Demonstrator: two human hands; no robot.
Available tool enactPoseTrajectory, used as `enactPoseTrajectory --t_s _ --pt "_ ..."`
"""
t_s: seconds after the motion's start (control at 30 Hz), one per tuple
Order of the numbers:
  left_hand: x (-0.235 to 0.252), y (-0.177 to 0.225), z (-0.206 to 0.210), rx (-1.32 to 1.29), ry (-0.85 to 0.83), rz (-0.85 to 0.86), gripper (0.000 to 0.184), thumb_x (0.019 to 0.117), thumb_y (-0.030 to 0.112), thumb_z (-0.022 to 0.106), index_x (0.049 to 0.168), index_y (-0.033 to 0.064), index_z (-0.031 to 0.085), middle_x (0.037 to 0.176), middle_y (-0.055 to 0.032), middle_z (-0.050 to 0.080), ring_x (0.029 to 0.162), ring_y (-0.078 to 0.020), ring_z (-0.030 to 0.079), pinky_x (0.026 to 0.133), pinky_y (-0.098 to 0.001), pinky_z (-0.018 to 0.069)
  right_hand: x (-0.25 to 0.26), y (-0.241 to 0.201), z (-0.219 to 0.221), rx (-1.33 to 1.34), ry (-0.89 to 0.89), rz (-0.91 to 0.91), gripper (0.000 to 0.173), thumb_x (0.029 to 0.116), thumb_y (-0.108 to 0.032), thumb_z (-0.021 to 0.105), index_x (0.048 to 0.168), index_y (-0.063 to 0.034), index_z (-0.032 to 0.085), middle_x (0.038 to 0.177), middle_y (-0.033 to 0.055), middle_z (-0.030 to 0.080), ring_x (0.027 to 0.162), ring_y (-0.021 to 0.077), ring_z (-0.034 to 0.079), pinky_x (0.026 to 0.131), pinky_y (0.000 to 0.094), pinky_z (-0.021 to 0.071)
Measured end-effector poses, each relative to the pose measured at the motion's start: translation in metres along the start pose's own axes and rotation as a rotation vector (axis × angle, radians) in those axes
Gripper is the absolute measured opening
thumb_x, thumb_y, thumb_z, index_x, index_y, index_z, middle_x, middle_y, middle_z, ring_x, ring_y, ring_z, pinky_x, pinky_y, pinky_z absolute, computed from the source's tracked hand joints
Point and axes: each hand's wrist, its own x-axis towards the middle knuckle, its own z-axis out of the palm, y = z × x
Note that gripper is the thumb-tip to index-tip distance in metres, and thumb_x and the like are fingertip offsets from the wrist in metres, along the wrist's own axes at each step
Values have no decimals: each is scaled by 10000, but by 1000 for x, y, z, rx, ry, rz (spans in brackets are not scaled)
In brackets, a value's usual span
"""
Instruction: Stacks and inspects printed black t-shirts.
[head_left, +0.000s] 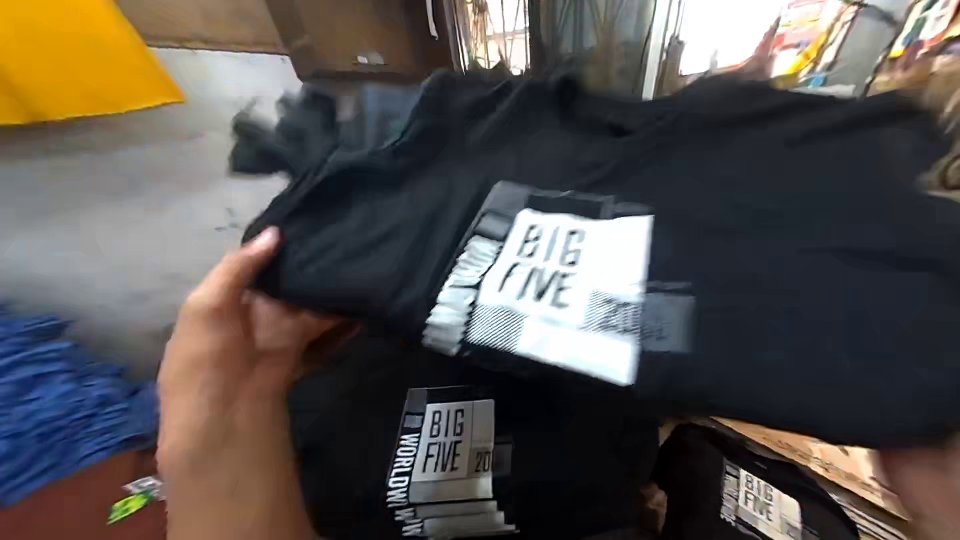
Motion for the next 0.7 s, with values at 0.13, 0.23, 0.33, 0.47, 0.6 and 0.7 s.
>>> enactPoseTrajectory --t_s 0.13,0.23,0.33,0.47,0.6,0.7 --pt "-69 -125 -173 329 466 -202 403 991 253 592 1340 65 519 1128 -71 649 953 -158 650 789 -413 587 -55 148 64 -308 -228 346 356 974 -381 690 999 -27 728 864 55 716 798 141 678 769 393 576" --pt "-106 -208 -250 430 668 -305 504 1006 284 628 1378 -30 500 1242 -166 635 1061 -207 647 895 -434 571 -93 217 85 -364 -357 528 388 903 -363 785 1088 -31 706 846 56 727 723 149 662 681 370 548" --pt "-91 -203 -249 540 685 -231 644 961 231 706 1453 -65 413 1373 -243 546 1188 -278 597 982 -463 534 -80 187 102 -463 -438 493 379 900 -323 803 1127 -42 687 878 63 729 803 191 696 770 441 579" --pt "-91 -181 -215 1070 740 -127 667 883 268 783 1394 -55 503 1365 -286 551 1241 -368 564 1014 -516 490 -77 175 84 -417 -407 547 366 922 -277 789 1176 -52 651 910 56 737 789 166 707 739 394 592" --pt "-136 -189 -135 1477 435 320 448 947 273 646 1261 -45 654 1308 -332 588 1266 -483 541 1057 -590 419 -90 196 34 -278 -194 578 192 956 -115 721 1121 -31 671 1021 83 740 819 182 748 753 361 649" --pt "-184 -228 -38 1212 -250 629 359 922 313 689 1105 7 730 1203 -251 685 1204 -418 613 1052 -586 446 -92 220 -38 -412 -41 631 205 996 -144 668 1156 -17 668 1093 138 704 915 232 710 804 430 604"
